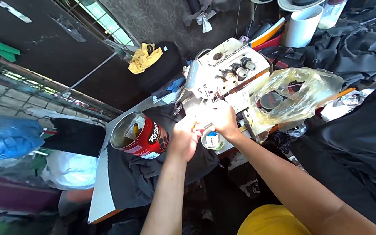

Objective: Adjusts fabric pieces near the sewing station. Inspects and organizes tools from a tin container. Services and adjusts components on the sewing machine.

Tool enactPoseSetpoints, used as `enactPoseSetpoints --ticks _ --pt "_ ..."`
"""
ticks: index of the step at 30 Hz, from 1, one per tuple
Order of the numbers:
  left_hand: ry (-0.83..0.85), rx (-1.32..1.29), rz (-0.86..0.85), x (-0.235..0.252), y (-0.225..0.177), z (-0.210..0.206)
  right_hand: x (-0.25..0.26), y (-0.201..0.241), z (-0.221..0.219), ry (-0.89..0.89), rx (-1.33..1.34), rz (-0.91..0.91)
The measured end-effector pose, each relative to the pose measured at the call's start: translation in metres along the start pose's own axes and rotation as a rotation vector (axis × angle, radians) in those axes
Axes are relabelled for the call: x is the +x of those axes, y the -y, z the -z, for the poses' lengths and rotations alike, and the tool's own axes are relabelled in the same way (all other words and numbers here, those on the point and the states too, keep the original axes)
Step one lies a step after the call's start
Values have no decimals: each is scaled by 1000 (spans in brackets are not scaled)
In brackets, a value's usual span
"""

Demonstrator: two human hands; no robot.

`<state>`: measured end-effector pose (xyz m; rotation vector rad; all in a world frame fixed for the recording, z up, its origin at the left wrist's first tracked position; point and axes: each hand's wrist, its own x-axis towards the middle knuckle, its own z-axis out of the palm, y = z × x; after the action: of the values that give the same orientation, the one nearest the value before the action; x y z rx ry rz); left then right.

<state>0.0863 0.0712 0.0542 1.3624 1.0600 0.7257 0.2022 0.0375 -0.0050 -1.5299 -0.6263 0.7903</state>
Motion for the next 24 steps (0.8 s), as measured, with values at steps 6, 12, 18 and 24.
enactPoseSetpoints --ticks 6,12,18,24 --pt "325 -664 463 13 3 24 1 -1 0 4 9 6" --pt "-99 825 -273 6 0 5 -1 -1 1 10 23 -7" --pt "-236 1566 -526 -10 11 -13 -1 -4 1 16 8 24" --pt "-60 1107 -424 2 6 7 -2 -4 0 12 30 19"
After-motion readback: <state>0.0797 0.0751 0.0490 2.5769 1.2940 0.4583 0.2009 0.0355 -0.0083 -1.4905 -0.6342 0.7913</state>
